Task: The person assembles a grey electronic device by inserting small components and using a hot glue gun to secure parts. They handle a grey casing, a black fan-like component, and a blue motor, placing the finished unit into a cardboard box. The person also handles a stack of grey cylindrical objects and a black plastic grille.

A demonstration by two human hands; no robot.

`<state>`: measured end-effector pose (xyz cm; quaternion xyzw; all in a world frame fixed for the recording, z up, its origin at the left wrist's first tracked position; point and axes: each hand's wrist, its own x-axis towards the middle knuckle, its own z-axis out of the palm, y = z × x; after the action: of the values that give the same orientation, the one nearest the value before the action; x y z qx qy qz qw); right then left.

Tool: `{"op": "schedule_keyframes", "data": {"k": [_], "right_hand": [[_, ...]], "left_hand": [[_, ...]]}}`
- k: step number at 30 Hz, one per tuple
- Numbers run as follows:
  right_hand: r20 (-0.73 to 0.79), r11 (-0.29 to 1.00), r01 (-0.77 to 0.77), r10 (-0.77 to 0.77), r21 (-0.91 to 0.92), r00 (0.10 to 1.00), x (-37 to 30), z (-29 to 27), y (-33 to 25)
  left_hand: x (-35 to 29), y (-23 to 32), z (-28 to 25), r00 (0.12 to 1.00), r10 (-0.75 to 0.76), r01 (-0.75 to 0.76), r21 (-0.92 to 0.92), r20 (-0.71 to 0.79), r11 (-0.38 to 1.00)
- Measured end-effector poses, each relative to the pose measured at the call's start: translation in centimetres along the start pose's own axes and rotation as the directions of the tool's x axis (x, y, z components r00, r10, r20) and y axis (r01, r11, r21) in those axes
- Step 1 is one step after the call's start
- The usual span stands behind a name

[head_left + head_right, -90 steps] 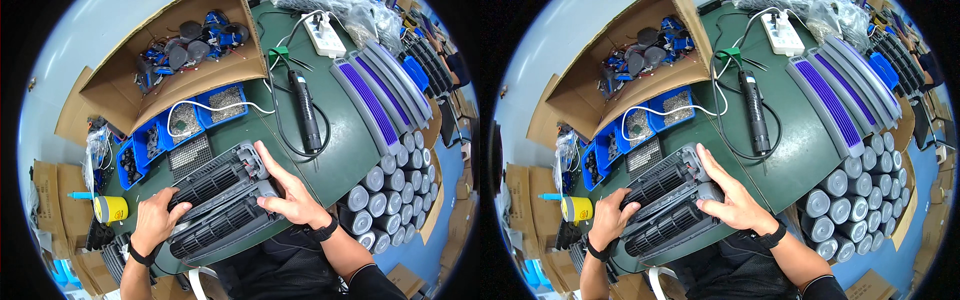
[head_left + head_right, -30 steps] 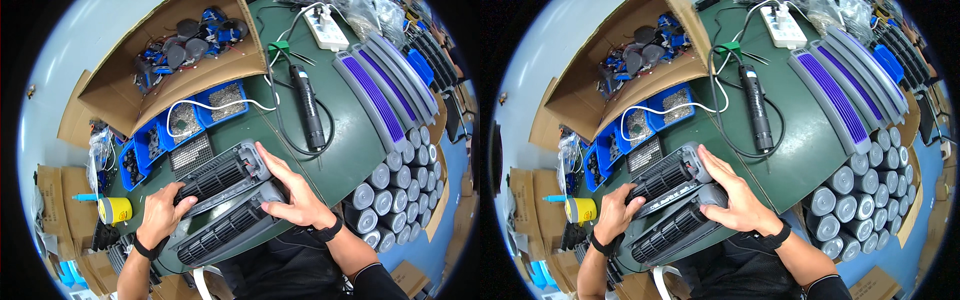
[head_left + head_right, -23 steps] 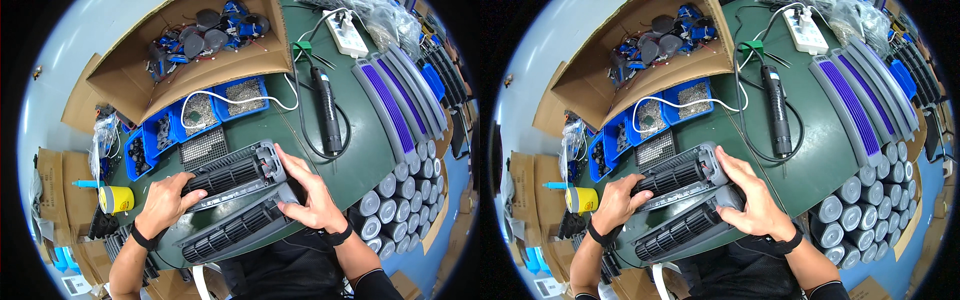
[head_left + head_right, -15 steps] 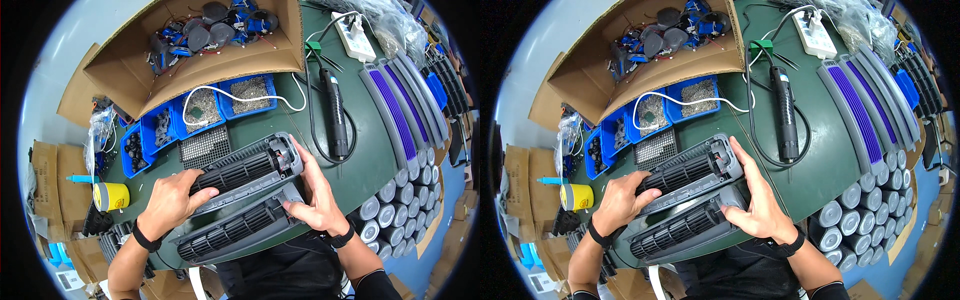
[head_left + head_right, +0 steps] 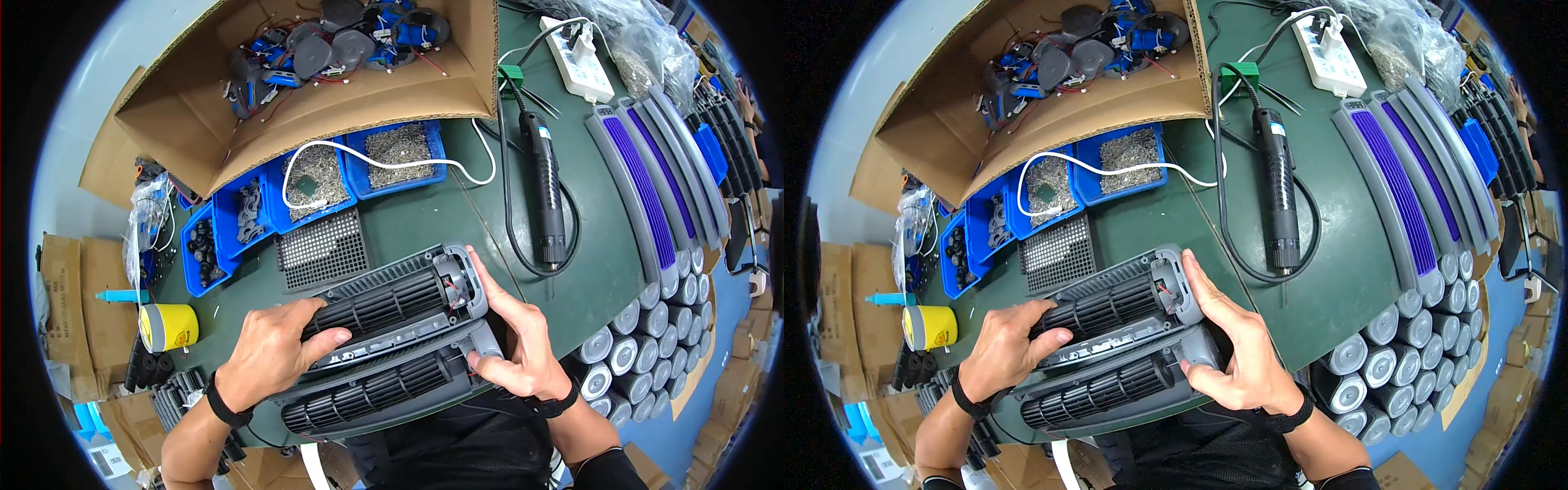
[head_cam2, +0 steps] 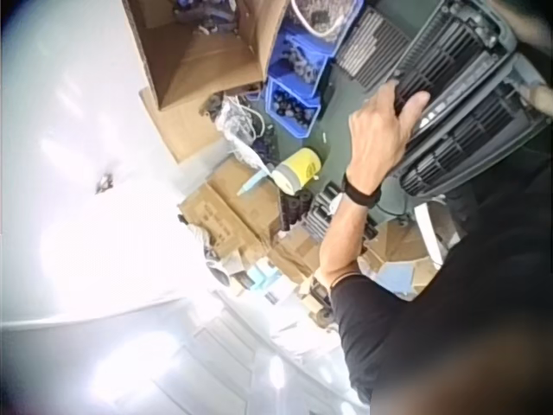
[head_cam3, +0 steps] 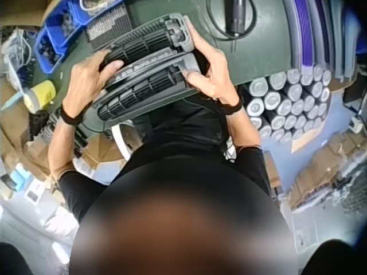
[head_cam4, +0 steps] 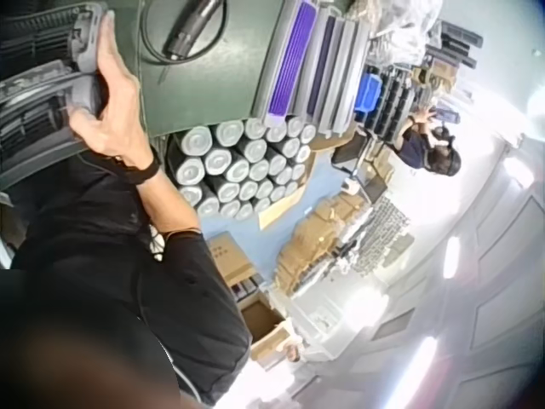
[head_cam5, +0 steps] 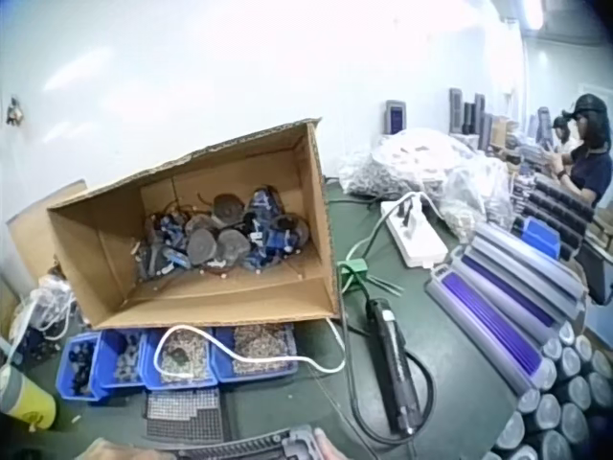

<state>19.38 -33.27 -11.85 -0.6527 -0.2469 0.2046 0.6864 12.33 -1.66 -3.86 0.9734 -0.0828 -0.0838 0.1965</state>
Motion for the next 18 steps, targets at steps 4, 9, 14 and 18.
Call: {"op": "schedule_keyframes", "data": {"k": [4, 9, 14, 18], "right_hand": [[-0.001, 1.000, -0.011, 0.011, 0.022, 1.000, 0.1, -0.2, 0.2], [-0.018, 0.997, -0.015, 0.017, 0.082, 1.000, 0.6, 0.1, 0.6], [-0.052, 0.974, -0.001, 0.013, 0.228, 0.999, 1.0, 1.0, 0.9], [-0.057, 0.976, 0.064, -0.053, 0.209, 0.997, 1.6, 1.0, 1.0]], "left_hand": [[0.1, 0.2, -0.1, 1.000, 0.010, -0.010, -0.011, -0.008, 1.000], [0.2, 0.1, -0.8, 0.994, -0.077, 0.080, -0.032, 0.084, 0.996], [-2.2, 1.9, -1.2, 0.996, -0.075, 0.080, 0.106, -0.049, 0.991], [-7.0, 5.7, -0.3, 0.936, 0.090, -0.007, 0.236, -0.342, 0.972]]}}
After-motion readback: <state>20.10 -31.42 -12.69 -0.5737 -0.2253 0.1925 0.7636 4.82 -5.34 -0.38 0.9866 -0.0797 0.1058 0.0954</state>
